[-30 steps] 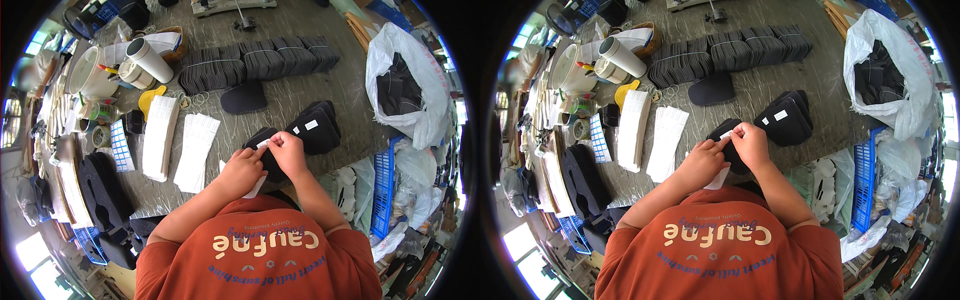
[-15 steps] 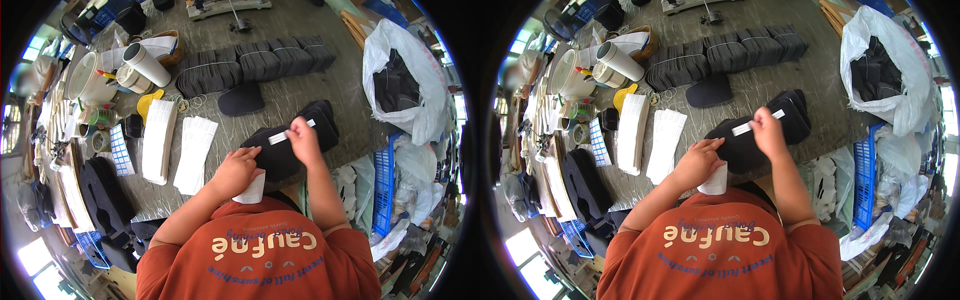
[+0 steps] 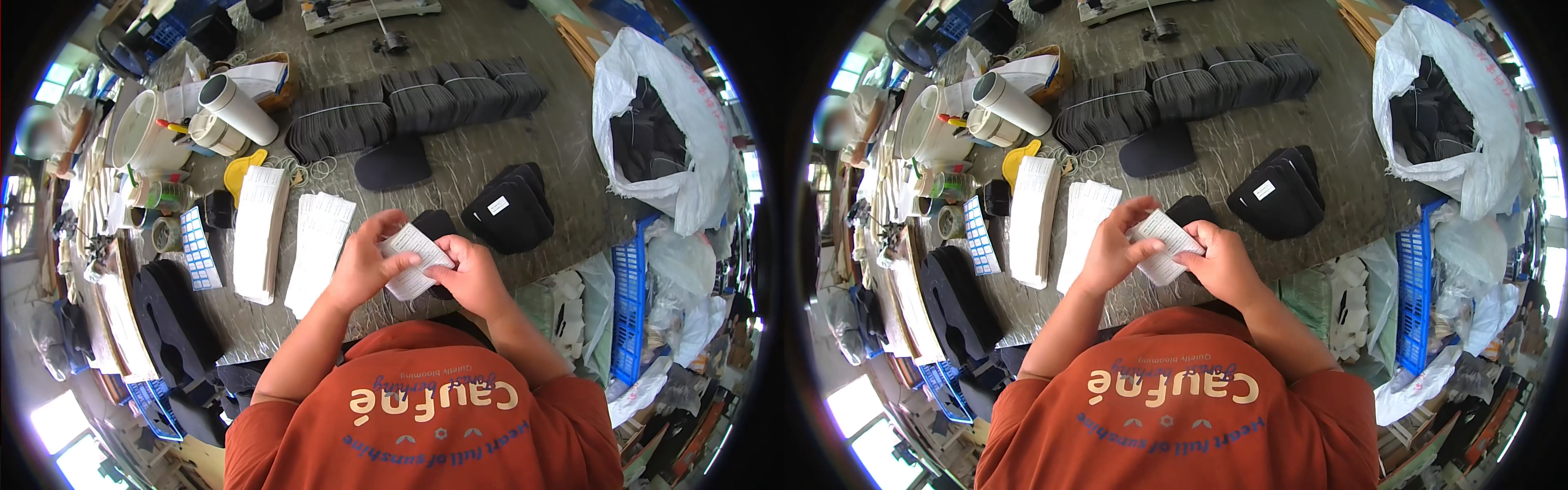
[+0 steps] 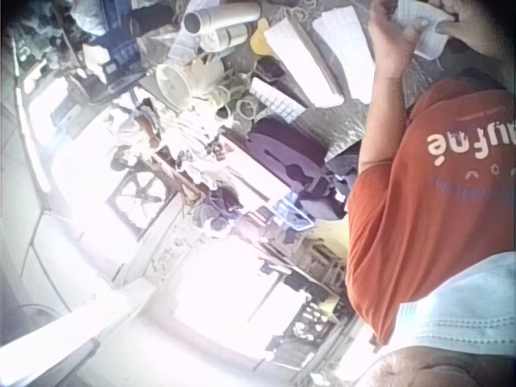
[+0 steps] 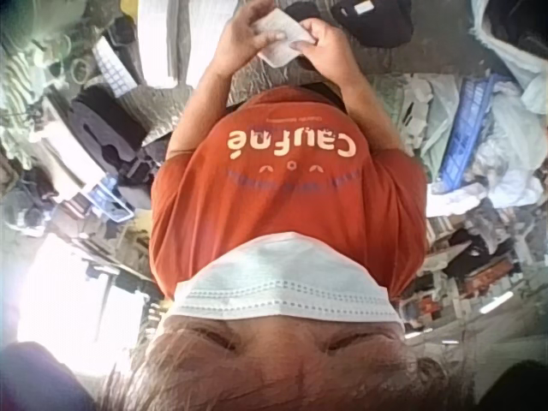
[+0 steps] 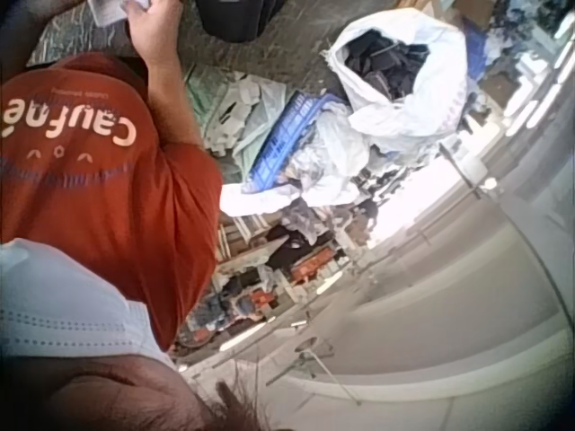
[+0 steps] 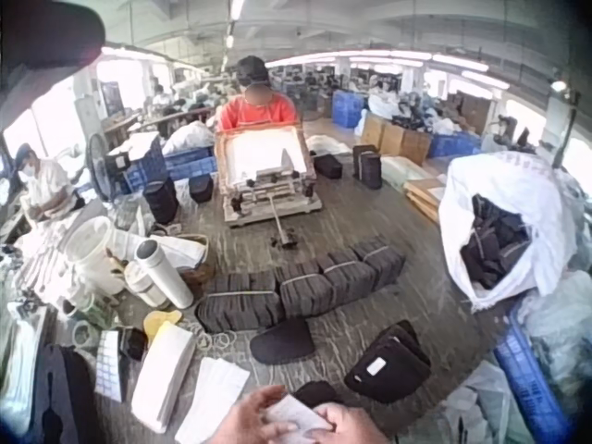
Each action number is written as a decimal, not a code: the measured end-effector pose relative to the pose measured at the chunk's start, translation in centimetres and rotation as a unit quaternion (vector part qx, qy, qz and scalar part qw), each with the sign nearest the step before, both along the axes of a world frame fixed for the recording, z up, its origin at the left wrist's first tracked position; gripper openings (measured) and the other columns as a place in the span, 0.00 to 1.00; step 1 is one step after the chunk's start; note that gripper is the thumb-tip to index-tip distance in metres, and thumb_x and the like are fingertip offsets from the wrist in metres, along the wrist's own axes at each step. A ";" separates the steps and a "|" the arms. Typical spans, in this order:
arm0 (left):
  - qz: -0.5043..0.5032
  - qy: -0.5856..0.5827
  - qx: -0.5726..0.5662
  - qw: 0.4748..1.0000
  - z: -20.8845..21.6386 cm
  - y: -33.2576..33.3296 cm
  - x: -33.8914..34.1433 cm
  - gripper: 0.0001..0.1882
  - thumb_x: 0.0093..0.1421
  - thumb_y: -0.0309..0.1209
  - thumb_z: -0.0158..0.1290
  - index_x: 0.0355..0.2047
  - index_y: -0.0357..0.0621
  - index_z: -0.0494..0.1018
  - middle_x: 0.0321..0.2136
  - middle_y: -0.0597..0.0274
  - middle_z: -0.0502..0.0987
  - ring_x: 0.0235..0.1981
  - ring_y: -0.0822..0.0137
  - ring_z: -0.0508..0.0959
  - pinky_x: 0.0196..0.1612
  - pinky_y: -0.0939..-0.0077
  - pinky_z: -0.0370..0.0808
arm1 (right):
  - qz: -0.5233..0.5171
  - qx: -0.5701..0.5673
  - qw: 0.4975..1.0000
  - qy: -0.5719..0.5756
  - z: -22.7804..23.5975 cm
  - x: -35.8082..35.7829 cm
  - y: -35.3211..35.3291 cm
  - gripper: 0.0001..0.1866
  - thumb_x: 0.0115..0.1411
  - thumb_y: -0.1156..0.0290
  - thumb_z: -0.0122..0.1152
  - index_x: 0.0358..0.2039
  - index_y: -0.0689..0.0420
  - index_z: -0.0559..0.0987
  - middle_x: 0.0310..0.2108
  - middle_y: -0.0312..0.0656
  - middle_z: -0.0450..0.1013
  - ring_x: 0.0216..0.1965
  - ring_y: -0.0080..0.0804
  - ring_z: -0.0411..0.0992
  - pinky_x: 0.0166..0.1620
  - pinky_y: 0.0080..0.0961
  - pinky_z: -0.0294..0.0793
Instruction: The recorder is applying white adhesive labels to black shoe upper components and then organizing them into stacks.
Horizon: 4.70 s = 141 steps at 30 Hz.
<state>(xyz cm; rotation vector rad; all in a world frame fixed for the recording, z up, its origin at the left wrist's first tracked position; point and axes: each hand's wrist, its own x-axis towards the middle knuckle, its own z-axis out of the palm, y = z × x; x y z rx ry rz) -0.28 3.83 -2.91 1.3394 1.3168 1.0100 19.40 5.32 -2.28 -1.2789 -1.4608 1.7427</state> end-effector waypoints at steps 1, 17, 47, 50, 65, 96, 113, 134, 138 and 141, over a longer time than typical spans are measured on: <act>-0.001 0.000 -0.001 1.000 0.7 0.1 -0.5 0.28 0.55 0.36 0.62 0.51 0.32 0.69 0.41 0.58 0.76 0.43 0.72 0.74 0.48 0.79 0.70 | -0.001 -0.001 1.000 0.000 0.0 0.1 0.0 0.09 0.53 0.78 0.64 0.35 0.64 0.75 0.28 0.41 0.77 0.30 0.19 0.73 0.35 0.23 0.72; 0.013 0.058 -0.154 0.986 0.7 -1.5 -1.0 0.08 0.54 0.29 0.62 0.29 0.35 0.77 0.22 0.70 0.76 0.23 0.81 0.71 0.25 0.83 0.68 | 0.037 0.003 0.997 -0.067 -0.3 0.0 -0.4 0.07 0.58 0.77 0.59 0.34 0.64 0.71 0.26 0.47 0.77 0.28 0.28 0.76 0.33 0.26 0.73; -0.272 0.317 0.155 0.895 -0.1 -1.5 0.2 0.09 0.56 0.28 0.52 0.30 0.32 0.74 0.54 0.45 0.70 0.51 0.52 0.71 0.57 0.63 0.66 | -0.117 0.129 0.979 -0.105 -4.4 -0.7 1.6 0.03 0.55 0.78 0.62 0.27 0.65 0.79 0.23 0.43 0.76 0.23 0.22 0.72 0.28 0.20 0.70; -0.283 0.353 0.174 0.875 -0.3 -1.4 0.5 0.10 0.56 0.30 0.52 0.30 0.33 0.75 0.55 0.46 0.69 0.49 0.55 0.71 0.57 0.63 0.65 | -0.109 0.154 0.975 -0.119 -4.6 -0.6 1.5 0.04 0.54 0.78 0.62 0.30 0.64 0.79 0.22 0.43 0.76 0.22 0.24 0.72 0.28 0.21 0.70; -0.268 0.395 0.153 0.865 -0.1 -0.8 1.6 0.09 0.56 0.31 0.50 0.28 0.36 0.75 0.57 0.49 0.68 0.43 0.60 0.71 0.51 0.67 0.67 | -0.127 0.321 0.894 -0.285 -4.6 -0.5 2.3 0.17 0.48 0.77 0.67 0.38 0.61 0.72 0.28 0.45 0.69 0.28 0.39 0.71 0.32 0.32 0.71; -0.230 0.429 0.154 0.860 0.0 -1.0 2.9 0.07 0.54 0.30 0.51 0.26 0.40 0.74 0.59 0.54 0.66 0.40 0.59 0.69 0.45 0.65 0.70 | -0.207 0.210 0.933 -0.206 -5.3 -1.0 2.5 0.09 0.48 0.77 0.67 0.25 0.61 0.73 0.30 0.47 0.70 0.32 0.42 0.70 0.39 0.35 0.71; -0.203 0.227 0.099 0.948 -0.6 -3.8 1.5 0.05 0.54 0.25 0.56 0.28 0.36 0.73 0.58 0.48 0.68 0.59 0.39 0.60 0.59 0.53 0.64 | -0.119 0.476 0.843 -0.220 -5.8 -0.5 2.7 0.04 0.56 0.82 0.56 0.29 0.61 0.71 0.28 0.48 0.72 0.28 0.48 0.73 0.32 0.35 0.73; -0.177 0.155 0.104 0.966 -0.9 -4.9 1.1 0.04 0.52 0.22 0.55 0.27 0.35 0.72 0.58 0.43 0.66 0.58 0.39 0.61 0.58 0.51 0.62 | -0.147 0.310 0.923 -0.175 -6.9 -0.7 2.8 0.12 0.51 0.75 0.67 0.33 0.61 0.73 0.27 0.44 0.69 0.26 0.37 0.70 0.31 0.30 0.72; -0.130 0.119 0.096 0.980 -1.0 -4.6 0.5 0.02 0.53 0.20 0.52 0.27 0.33 0.71 0.58 0.41 0.65 0.55 0.42 0.64 0.58 0.55 0.62 | -0.177 0.234 0.946 -0.141 -6.9 -0.8 2.8 0.10 0.51 0.75 0.67 0.31 0.62 0.74 0.25 0.44 0.70 0.25 0.36 0.70 0.30 0.29 0.72; -0.091 0.053 0.039 0.994 -0.9 -4.5 -0.2 0.02 0.56 0.20 0.50 0.28 0.33 0.71 0.58 0.42 0.66 0.55 0.47 0.65 0.57 0.57 0.62 | -0.148 0.197 0.960 -0.133 -6.2 -0.7 2.6 0.10 0.51 0.76 0.67 0.29 0.62 0.73 0.24 0.45 0.71 0.24 0.38 0.71 0.29 0.30 0.72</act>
